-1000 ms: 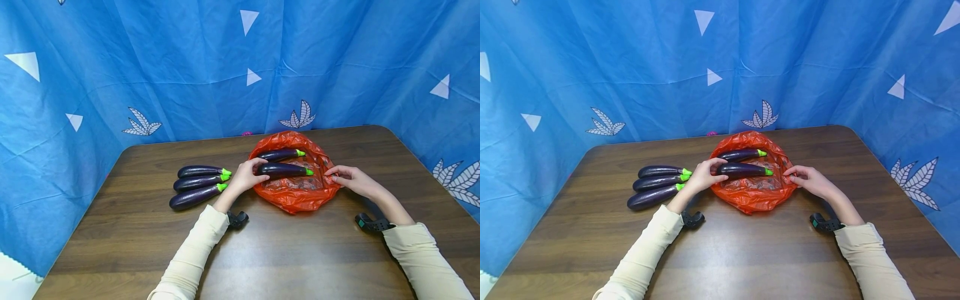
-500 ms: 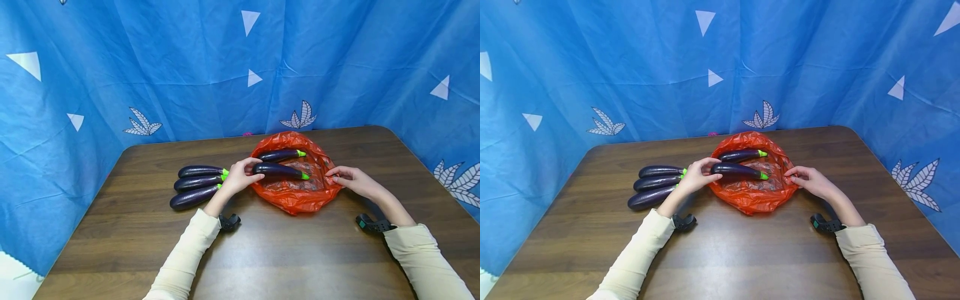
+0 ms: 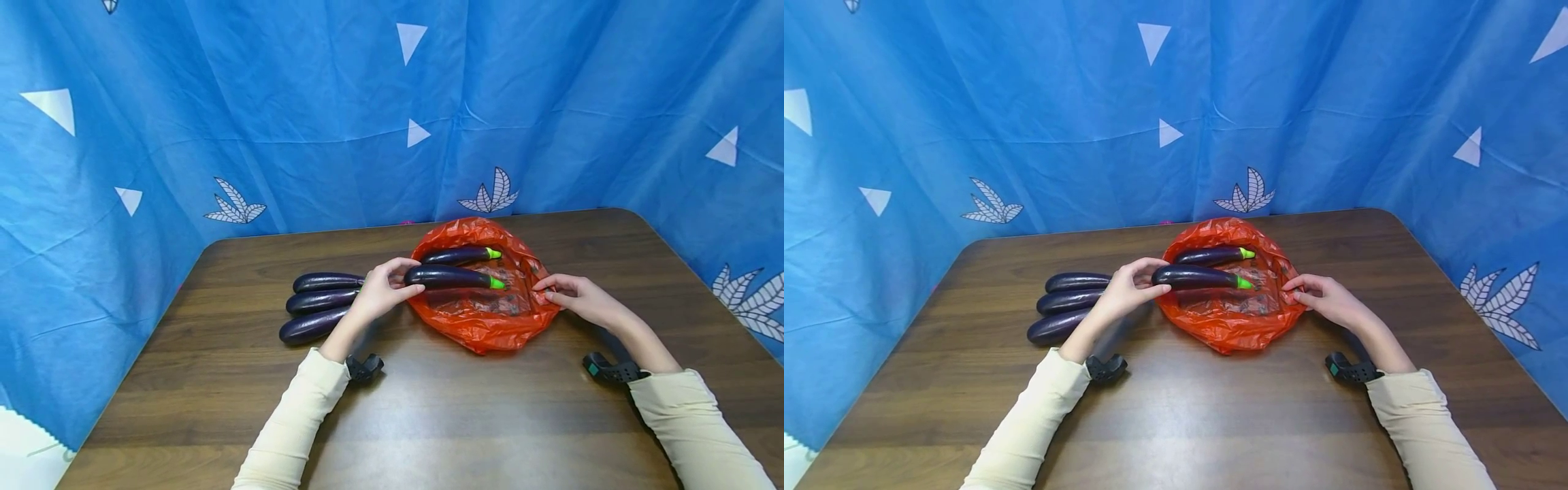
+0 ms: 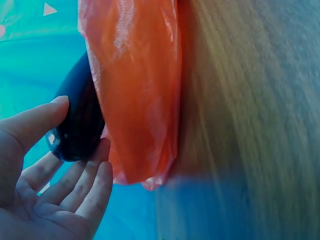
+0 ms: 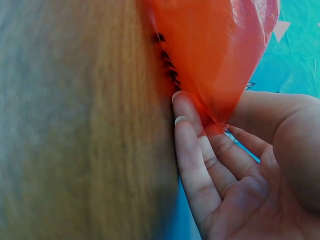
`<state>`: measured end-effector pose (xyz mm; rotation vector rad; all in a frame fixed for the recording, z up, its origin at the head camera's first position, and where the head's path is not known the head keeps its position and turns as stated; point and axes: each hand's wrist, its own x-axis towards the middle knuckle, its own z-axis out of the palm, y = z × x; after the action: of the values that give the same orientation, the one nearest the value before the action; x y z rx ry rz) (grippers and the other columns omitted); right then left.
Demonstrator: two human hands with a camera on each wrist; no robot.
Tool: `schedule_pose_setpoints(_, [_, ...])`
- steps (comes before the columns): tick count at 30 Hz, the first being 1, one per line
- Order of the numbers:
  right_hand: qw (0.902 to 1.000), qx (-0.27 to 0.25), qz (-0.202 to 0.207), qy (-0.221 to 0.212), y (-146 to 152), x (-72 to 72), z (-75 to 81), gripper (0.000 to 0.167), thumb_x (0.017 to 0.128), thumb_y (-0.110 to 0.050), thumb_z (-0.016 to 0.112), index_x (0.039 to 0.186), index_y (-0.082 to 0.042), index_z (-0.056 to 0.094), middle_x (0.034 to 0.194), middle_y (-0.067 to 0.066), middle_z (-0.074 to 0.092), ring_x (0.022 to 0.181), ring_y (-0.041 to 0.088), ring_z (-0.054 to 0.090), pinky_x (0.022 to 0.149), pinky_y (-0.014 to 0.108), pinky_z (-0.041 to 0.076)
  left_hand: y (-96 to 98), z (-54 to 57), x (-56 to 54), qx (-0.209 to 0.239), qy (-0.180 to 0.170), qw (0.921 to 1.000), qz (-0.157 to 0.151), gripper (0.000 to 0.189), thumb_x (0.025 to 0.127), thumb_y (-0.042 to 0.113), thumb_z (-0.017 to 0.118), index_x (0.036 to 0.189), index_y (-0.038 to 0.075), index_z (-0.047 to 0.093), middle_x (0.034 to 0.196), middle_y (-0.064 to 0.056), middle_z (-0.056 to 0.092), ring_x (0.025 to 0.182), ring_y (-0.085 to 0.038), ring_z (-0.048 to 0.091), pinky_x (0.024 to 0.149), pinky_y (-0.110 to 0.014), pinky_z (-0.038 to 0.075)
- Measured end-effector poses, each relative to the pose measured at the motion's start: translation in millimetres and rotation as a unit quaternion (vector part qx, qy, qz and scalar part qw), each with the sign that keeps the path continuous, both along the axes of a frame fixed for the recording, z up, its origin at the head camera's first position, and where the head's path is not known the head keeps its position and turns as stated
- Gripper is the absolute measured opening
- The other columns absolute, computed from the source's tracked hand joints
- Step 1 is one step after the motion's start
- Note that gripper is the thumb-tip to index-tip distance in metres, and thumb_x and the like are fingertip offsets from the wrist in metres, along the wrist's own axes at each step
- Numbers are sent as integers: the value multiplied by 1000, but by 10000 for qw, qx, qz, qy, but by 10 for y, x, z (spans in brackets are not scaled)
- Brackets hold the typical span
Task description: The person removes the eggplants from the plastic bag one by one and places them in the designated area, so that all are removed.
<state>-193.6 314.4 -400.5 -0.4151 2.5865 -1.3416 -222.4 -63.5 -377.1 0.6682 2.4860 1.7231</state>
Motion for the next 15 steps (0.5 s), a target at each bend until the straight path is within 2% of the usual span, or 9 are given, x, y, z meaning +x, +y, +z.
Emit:
schedule_pose_setpoints(3, [10000,-44,24,39,-2,9,0,27,98,-12,50,117,6,56,105,17,60,83,14,56,67,27,49,-48,21,3,90,11,10000,-11,37,79,4,75,114,1,62,107,-12,63,88,-21,65,77,-30,51])
schedule_pose_setpoints(10, [9997,-134,83,195,4,-5,-23,25,97,-10,51,116,6,57,103,16,60,81,12,56,67,26,49,-174,151,40,159,123,9998,-15,39,80,6,74,116,3,62,109,-10,63,91,-20,63,80,-31,50])
schedule_pose_setpoints(15, [9996,-177,103,190,7,-16,-35,26,97,-9,51,116,7,57,104,18,60,82,11,57,67,26,49,-305,240,93,143,170,9998,8,39,81,9,74,118,5,62,110,-10,63,92,-21,63,81,-38,50])
